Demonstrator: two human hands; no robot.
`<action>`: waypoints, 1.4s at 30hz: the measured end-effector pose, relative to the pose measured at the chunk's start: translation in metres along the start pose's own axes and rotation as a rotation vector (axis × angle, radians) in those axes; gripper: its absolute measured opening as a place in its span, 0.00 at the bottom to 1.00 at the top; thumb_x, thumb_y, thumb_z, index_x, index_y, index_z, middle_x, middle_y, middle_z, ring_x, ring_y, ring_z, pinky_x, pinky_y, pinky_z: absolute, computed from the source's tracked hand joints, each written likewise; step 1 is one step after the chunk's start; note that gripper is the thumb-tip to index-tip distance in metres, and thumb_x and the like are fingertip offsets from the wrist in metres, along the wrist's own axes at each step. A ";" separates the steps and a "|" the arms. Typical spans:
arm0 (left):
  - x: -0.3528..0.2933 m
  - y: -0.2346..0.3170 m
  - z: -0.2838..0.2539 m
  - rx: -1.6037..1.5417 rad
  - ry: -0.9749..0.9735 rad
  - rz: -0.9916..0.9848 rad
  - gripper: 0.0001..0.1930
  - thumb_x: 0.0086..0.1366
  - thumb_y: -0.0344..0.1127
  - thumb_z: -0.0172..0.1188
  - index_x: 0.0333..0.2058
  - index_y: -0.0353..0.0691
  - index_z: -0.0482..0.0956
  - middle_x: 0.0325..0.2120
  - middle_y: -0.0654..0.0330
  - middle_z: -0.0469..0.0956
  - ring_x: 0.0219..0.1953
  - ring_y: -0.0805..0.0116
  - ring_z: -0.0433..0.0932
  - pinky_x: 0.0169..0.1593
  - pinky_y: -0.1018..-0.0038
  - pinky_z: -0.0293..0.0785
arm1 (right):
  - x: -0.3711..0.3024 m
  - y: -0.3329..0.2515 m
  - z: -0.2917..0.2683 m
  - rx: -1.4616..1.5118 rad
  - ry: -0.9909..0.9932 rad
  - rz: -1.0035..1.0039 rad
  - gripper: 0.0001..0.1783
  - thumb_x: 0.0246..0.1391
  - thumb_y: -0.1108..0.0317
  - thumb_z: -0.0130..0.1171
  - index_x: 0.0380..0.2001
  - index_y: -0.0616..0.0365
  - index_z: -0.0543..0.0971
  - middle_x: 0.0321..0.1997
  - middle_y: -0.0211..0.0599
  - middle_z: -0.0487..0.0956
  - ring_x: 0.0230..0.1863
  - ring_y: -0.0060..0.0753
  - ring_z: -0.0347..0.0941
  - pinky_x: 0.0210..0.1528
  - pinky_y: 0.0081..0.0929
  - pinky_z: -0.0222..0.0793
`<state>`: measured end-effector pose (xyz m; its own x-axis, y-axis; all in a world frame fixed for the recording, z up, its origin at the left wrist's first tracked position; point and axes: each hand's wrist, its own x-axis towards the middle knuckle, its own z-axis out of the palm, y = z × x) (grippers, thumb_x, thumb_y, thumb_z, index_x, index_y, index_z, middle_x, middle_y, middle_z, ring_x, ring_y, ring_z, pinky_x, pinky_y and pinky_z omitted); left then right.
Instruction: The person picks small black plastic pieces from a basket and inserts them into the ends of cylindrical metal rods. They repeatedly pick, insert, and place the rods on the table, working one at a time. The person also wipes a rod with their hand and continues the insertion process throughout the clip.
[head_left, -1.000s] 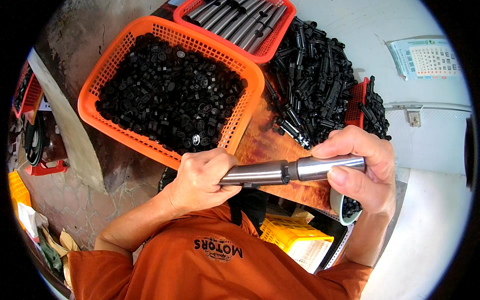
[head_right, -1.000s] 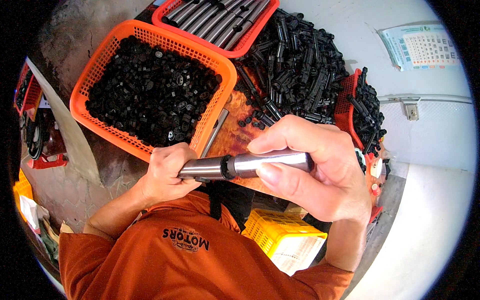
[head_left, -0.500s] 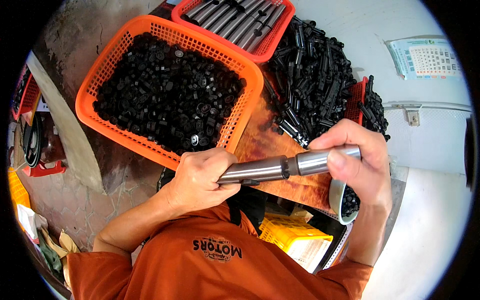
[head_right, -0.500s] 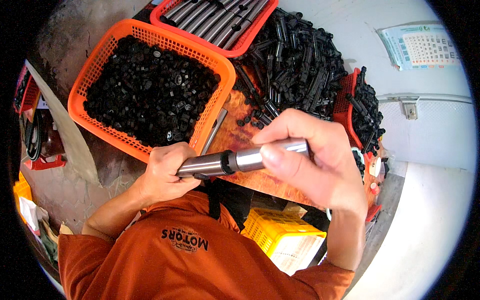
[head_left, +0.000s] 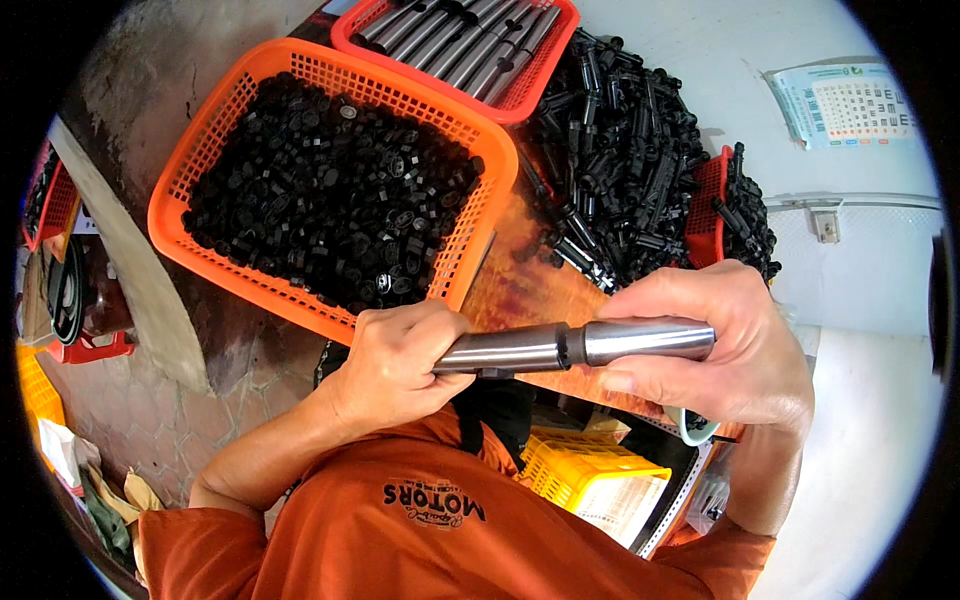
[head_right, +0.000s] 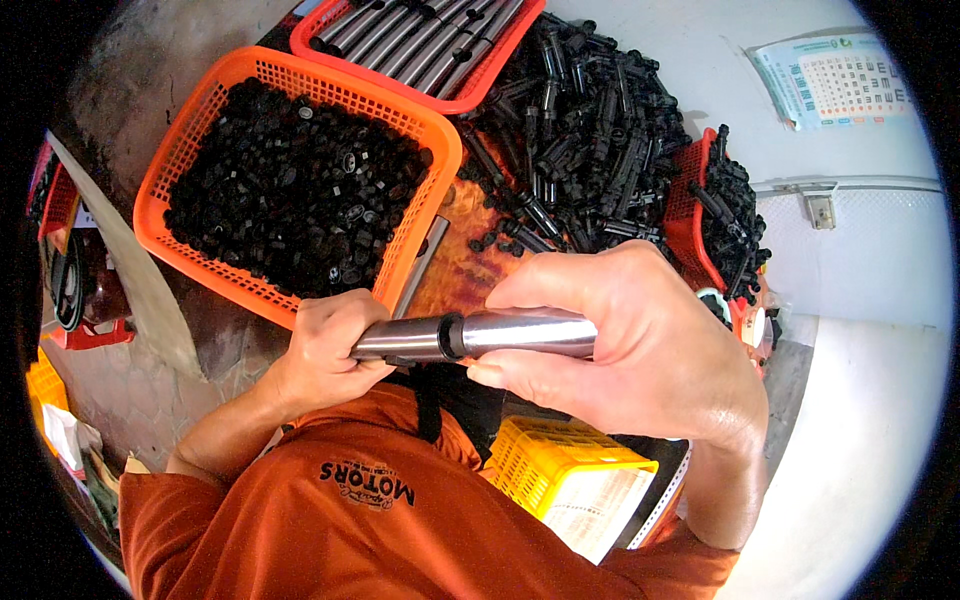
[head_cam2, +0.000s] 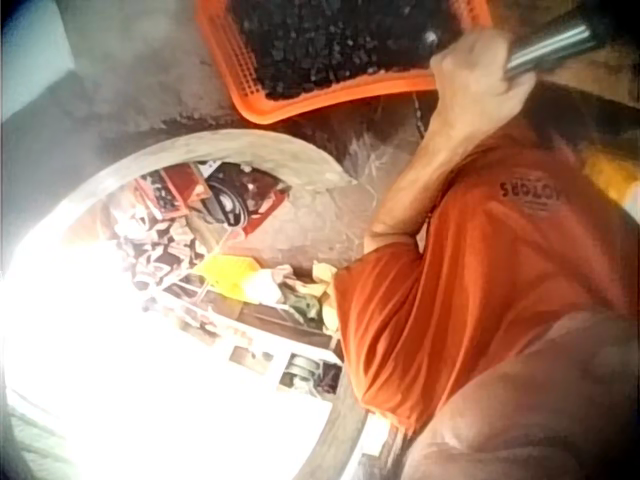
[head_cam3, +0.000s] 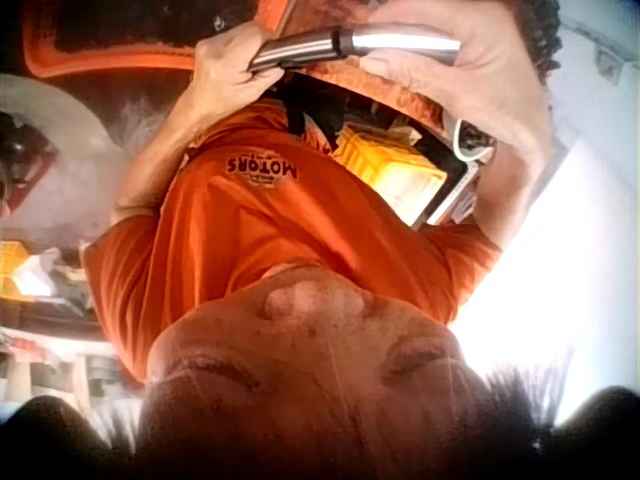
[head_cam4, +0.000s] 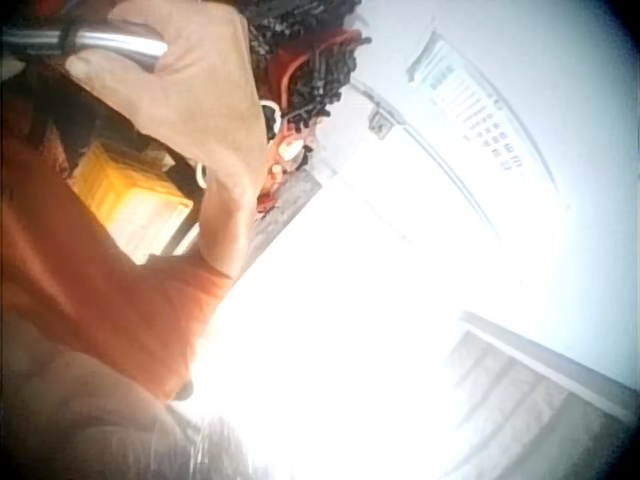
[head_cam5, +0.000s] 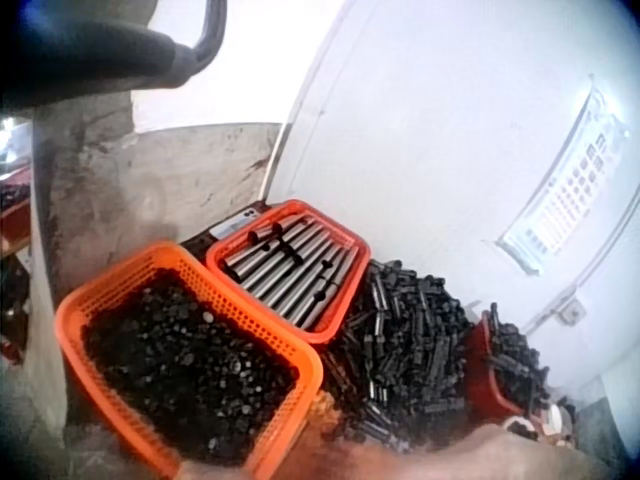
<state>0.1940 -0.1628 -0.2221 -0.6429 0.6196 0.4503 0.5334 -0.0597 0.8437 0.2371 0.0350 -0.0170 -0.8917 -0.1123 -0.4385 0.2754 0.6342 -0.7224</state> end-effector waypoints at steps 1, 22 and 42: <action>0.000 0.000 0.000 0.005 0.006 0.005 0.10 0.45 0.27 0.64 0.26 0.38 0.73 0.20 0.57 0.72 0.20 0.56 0.75 0.23 0.67 0.72 | 0.000 0.000 0.001 0.041 0.011 0.030 0.14 0.45 0.73 0.70 0.37 0.66 0.81 0.28 0.36 0.81 0.25 0.20 0.77 0.25 0.16 0.68; 0.016 -0.001 -0.008 0.054 -0.149 0.047 0.13 0.40 0.26 0.64 0.27 0.38 0.72 0.18 0.57 0.70 0.19 0.56 0.73 0.23 0.66 0.70 | -0.004 -0.003 -0.007 -0.582 -0.172 -0.011 0.13 0.43 0.68 0.68 0.33 0.62 0.81 0.24 0.44 0.76 0.23 0.44 0.74 0.25 0.32 0.67; 0.012 -0.002 -0.003 0.170 -0.140 0.081 0.11 0.42 0.26 0.65 0.26 0.38 0.71 0.19 0.56 0.72 0.20 0.55 0.75 0.23 0.65 0.72 | 0.006 0.014 0.002 -0.453 -0.146 -0.015 0.15 0.46 0.61 0.70 0.26 0.64 0.79 0.17 0.44 0.72 0.17 0.45 0.70 0.20 0.33 0.62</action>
<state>0.1831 -0.1579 -0.2177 -0.5177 0.7215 0.4598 0.6730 0.0116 0.7395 0.2367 0.0412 -0.0304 -0.8257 -0.2101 -0.5236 0.0490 0.8978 -0.4376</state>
